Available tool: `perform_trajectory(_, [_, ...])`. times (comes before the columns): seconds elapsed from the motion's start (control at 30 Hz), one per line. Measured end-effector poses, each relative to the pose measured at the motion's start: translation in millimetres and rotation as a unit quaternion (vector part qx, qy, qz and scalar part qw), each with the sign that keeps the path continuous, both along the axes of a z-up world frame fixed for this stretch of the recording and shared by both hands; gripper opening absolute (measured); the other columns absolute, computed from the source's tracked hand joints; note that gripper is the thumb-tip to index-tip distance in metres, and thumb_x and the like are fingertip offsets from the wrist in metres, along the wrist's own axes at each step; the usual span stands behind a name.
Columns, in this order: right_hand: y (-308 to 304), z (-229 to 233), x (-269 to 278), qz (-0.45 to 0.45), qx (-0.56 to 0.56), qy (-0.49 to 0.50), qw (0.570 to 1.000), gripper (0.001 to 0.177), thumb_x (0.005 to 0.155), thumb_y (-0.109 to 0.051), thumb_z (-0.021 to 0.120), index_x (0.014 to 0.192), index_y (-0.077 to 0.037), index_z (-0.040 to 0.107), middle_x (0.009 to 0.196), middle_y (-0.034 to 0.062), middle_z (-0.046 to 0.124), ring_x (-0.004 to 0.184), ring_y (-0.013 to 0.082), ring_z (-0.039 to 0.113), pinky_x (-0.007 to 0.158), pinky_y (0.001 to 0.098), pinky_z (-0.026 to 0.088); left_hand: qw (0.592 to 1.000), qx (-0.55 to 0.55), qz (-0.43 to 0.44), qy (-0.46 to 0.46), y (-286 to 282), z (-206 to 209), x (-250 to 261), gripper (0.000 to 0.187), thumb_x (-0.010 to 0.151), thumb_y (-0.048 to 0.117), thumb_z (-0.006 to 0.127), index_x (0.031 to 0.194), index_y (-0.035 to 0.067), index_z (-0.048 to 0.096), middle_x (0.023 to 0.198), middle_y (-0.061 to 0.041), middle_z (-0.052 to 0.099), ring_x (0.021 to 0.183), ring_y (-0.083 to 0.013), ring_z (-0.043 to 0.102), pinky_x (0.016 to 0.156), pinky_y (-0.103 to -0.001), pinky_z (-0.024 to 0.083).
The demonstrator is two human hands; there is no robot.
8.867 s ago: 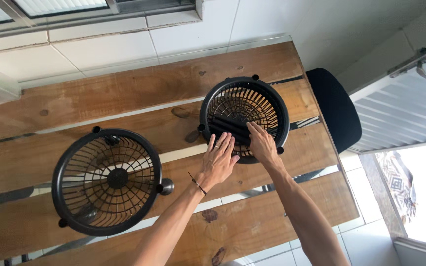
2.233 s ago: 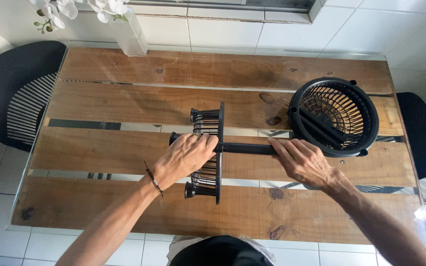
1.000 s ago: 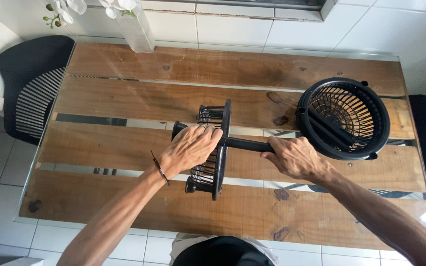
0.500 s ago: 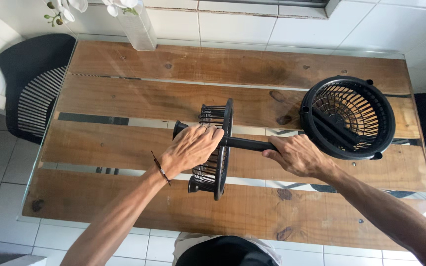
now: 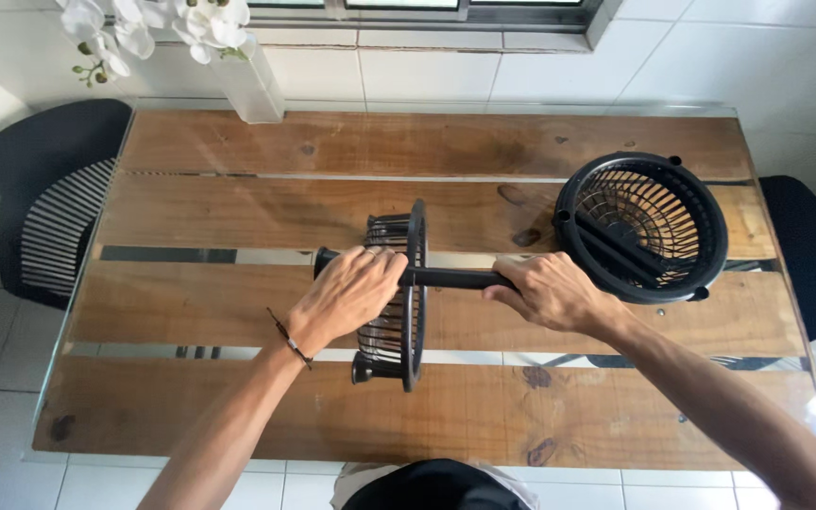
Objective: The person assembles a black wire basket by inserting and securing cylindrical rods into the basket frame. They repeatedly insert, remove, and reinsert the rods to fit them properly, handling the basket and rods by hand on a wooden table.
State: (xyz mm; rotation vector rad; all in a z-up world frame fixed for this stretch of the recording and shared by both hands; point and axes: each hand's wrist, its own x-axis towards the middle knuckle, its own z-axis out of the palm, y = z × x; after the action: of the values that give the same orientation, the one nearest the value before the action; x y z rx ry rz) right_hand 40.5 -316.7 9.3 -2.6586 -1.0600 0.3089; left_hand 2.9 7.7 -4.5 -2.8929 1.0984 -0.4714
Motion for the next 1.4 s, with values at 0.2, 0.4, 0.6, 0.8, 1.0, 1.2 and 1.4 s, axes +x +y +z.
perform_trajectory(0.2, [7.4,-21.1,-1.9,-0.026,0.004,-0.078,0.997,0.049,0.097,-0.057,0.055,0.093,-0.009,0.065,0.065,0.0039,0.068,0.04,0.0183,0.056,0.037,0.0366,0.047,1.0,-0.017,0.014,-0.022,2.4,-14.9,16.0,0.032,0.09,0.019,0.069,0.114,0.0,0.061,0.095,-0.012,0.07,0.088,-0.0222,0.067,0.085,-0.04,0.054])
perform_trajectory(0.4, [16.9,-64.1,-24.5,-0.009,0.155,-0.137,0.978,0.039,0.097,-0.048,0.065,0.108,-0.01,0.069,0.078,0.0035,0.073,0.048,0.0121,0.056,0.038,0.0315,0.046,0.991,-0.086,0.058,0.087,3.7,-14.7,-9.8,0.026,0.086,0.01,0.072,0.109,0.002,0.062,0.103,-0.011,0.066,0.101,-0.0263,0.065,0.094,-0.042,0.055])
perform_trajectory(0.6, [25.7,-109.2,-41.9,-0.032,0.159,-0.112,0.98,0.046,0.095,-0.044,0.068,0.129,-0.013,0.069,0.079,0.0047,0.075,0.043,0.0136,0.057,0.033,0.0312,0.045,0.957,-0.21,0.1,0.172,8.9,-6.6,-23.6,0.047,0.069,0.001,0.066,0.115,-0.004,0.062,0.109,-0.016,0.063,0.095,-0.0274,0.063,0.085,-0.038,0.057])
perform_trajectory(0.8, [36.0,-150.6,-68.9,-0.022,0.171,-0.108,0.979,0.043,0.096,-0.031,0.066,0.132,-0.008,0.063,0.102,0.0084,0.073,0.08,0.0196,0.067,0.072,0.0389,0.055,0.958,-0.212,0.127,0.144,-2.9,-50.8,-38.1,0.022,0.09,0.016,0.074,0.104,0.001,0.067,0.095,-0.012,0.069,0.079,-0.0246,0.066,0.071,-0.039,0.054])
perform_trajectory(1.0, [55.3,-191.1,-83.0,-0.077,0.216,-0.021,0.973,0.044,0.091,-0.014,0.068,0.134,-0.005,0.061,0.111,0.0156,0.07,0.095,0.0309,0.067,0.086,0.0448,0.053,0.887,-0.262,0.244,0.291,-16.0,-118.3,-47.3,0.013,0.097,0.019,0.068,0.1,0.007,0.069,0.09,-0.005,0.07,0.069,-0.0197,0.065,0.065,-0.036,0.054])
perform_trajectory(1.2, [64.0,-215.5,-101.5,-0.19,0.146,0.134,0.962,0.042,0.089,-0.02,0.072,0.129,-0.014,0.062,0.111,0.0085,0.072,0.094,0.0327,0.07,0.079,0.0452,0.058,0.932,-0.257,0.16,0.198,-27.0,-150.7,-62.1,0.011,0.092,0.01,0.071,0.101,0.003,0.071,0.092,-0.009,0.071,0.079,-0.0224,0.065,0.072,-0.039,0.054])
perform_trajectory(1.4, [67.8,-221.5,-106.3,-0.17,0.214,0.074,0.959,0.042,0.084,-0.017,0.077,0.124,-0.01,0.064,0.11,0.0119,0.073,0.093,0.0368,0.07,0.077,0.0474,0.057,0.947,-0.24,0.18,0.118,-34.3,-144.7,-72.7,0.023,0.086,0.01,0.073,0.107,0.001,0.068,0.103,-0.013,0.066,0.104,-0.0308,0.06,0.097,-0.046,0.05])
